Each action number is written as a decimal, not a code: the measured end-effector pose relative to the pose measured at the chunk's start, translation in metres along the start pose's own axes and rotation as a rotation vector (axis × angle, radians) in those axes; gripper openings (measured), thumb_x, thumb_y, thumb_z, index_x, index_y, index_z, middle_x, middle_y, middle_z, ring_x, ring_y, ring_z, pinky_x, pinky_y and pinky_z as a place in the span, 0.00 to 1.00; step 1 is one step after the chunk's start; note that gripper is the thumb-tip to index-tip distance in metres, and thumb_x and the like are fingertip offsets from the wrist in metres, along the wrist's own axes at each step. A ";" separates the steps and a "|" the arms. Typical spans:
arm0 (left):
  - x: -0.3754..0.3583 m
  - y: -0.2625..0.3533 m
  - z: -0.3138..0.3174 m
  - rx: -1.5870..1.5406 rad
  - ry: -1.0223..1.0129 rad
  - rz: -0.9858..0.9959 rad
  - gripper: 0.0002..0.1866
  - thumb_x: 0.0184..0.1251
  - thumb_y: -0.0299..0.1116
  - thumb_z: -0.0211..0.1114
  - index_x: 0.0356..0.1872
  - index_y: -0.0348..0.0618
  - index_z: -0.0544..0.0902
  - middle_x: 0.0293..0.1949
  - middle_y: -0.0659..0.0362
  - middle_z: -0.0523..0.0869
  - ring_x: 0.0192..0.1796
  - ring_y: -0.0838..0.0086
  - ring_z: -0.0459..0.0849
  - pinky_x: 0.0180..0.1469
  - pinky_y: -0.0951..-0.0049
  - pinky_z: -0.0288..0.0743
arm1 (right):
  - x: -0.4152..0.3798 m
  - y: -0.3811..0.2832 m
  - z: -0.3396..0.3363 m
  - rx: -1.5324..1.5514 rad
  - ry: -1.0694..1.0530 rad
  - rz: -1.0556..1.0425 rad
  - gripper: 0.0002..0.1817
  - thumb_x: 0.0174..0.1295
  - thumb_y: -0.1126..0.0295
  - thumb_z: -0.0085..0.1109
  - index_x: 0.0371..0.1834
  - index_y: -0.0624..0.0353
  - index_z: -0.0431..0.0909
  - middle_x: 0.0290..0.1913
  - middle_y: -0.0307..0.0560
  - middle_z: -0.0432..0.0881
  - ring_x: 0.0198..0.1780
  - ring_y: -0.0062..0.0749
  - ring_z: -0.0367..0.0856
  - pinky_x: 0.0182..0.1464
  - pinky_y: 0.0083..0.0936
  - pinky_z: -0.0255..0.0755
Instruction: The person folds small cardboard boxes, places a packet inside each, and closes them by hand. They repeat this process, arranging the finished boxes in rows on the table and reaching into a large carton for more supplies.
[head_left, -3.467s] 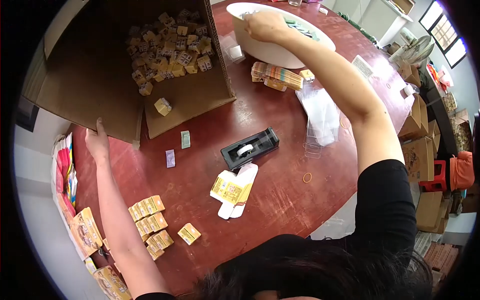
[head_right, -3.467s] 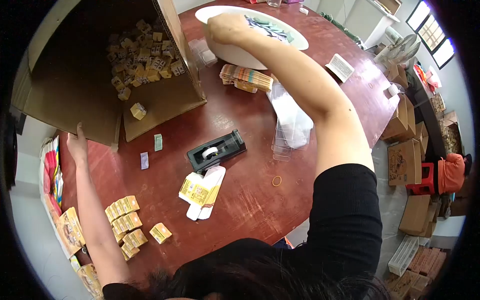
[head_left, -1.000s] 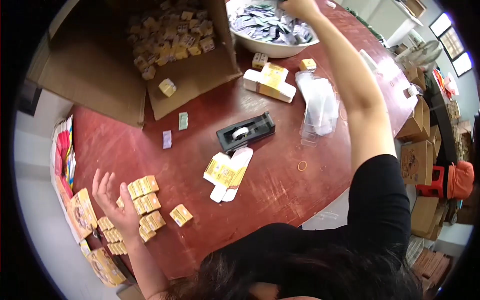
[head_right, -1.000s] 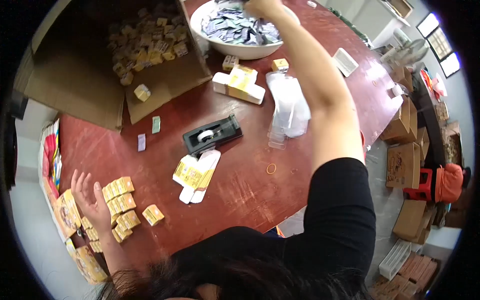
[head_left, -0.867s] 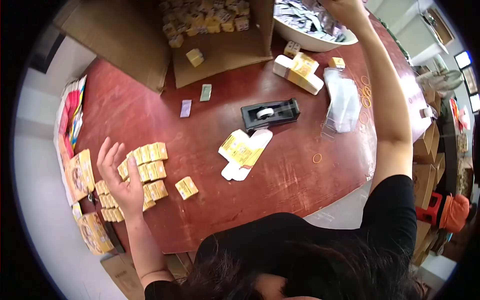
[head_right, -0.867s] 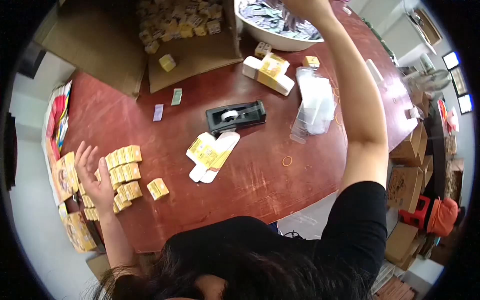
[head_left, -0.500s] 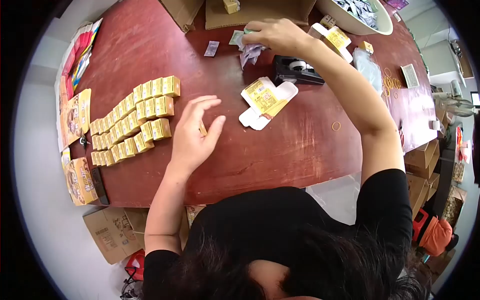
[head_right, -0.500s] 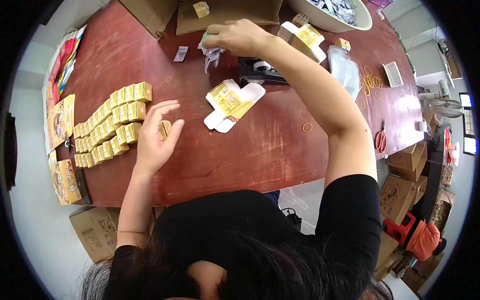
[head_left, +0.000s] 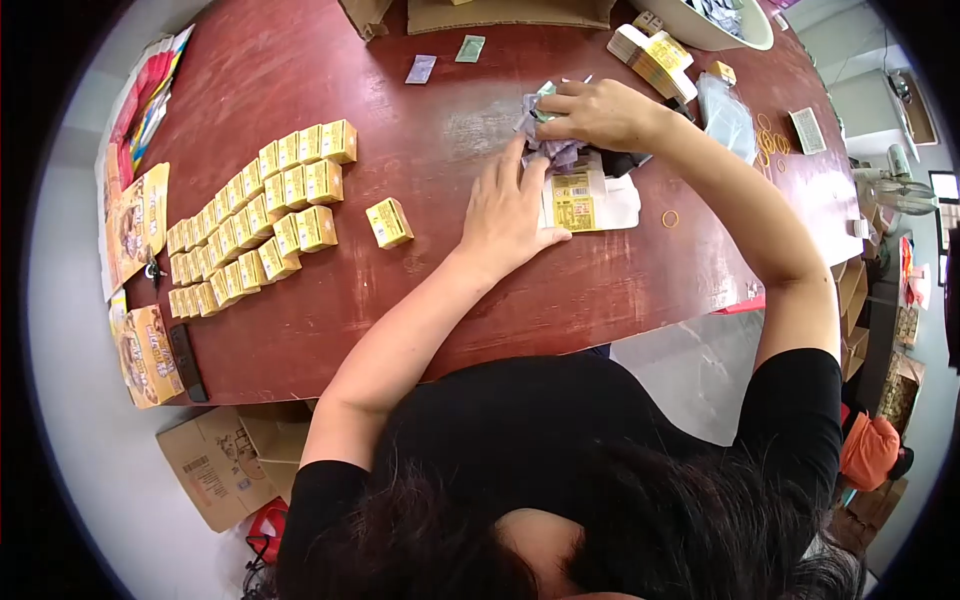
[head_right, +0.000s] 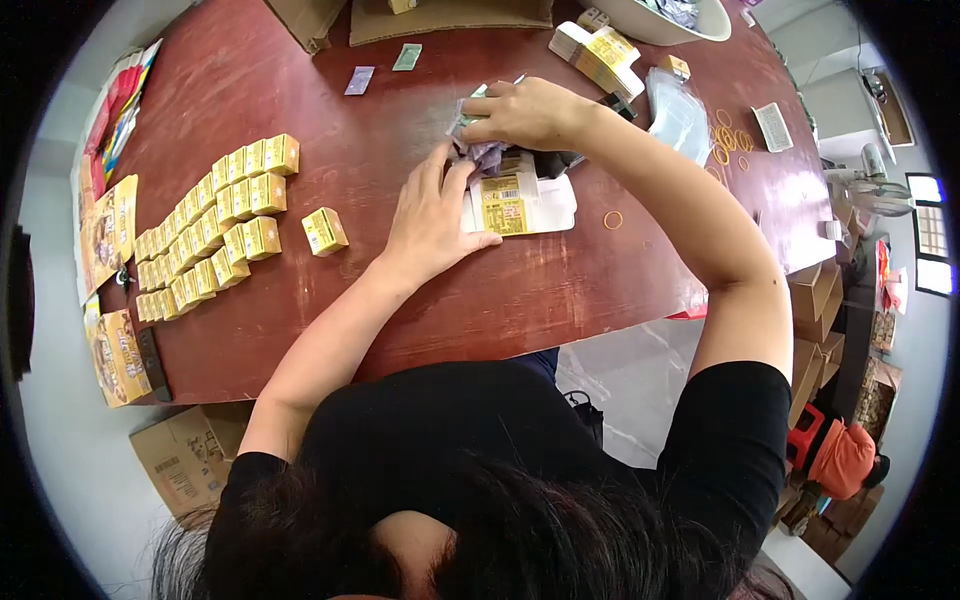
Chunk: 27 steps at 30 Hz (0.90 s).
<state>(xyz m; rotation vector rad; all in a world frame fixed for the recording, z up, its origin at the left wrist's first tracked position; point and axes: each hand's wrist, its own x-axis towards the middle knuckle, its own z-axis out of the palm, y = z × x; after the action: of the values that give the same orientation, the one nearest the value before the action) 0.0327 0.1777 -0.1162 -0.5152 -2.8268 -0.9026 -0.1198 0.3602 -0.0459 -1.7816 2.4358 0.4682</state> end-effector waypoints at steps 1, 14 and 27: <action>0.002 0.003 0.005 0.037 -0.010 0.012 0.51 0.45 0.49 0.86 0.70 0.42 0.67 0.76 0.39 0.60 0.72 0.42 0.67 0.70 0.51 0.68 | -0.005 -0.001 0.006 0.006 -0.008 0.011 0.21 0.71 0.67 0.52 0.67 0.34 0.75 0.70 0.38 0.73 0.61 0.48 0.82 0.55 0.37 0.84; -0.013 0.028 -0.001 0.143 -0.010 0.002 0.28 0.52 0.50 0.80 0.46 0.41 0.81 0.47 0.54 0.81 0.49 0.60 0.81 0.50 0.58 0.72 | -0.106 -0.126 0.023 0.520 0.813 0.843 0.30 0.59 0.69 0.73 0.66 0.56 0.75 0.61 0.52 0.79 0.61 0.51 0.76 0.61 0.41 0.73; 0.003 0.020 -0.012 -0.227 0.076 -0.178 0.26 0.63 0.39 0.78 0.54 0.33 0.77 0.49 0.49 0.86 0.51 0.56 0.86 0.53 0.59 0.80 | -0.107 -0.144 0.078 0.401 0.614 0.672 0.17 0.64 0.60 0.68 0.56 0.38 0.85 0.60 0.30 0.83 0.63 0.37 0.75 0.66 0.40 0.65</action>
<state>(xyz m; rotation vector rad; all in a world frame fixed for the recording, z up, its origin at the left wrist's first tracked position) 0.0368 0.1868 -0.0954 -0.2479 -2.7501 -1.2573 0.0410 0.4421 -0.1211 -1.0052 3.2011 -0.6057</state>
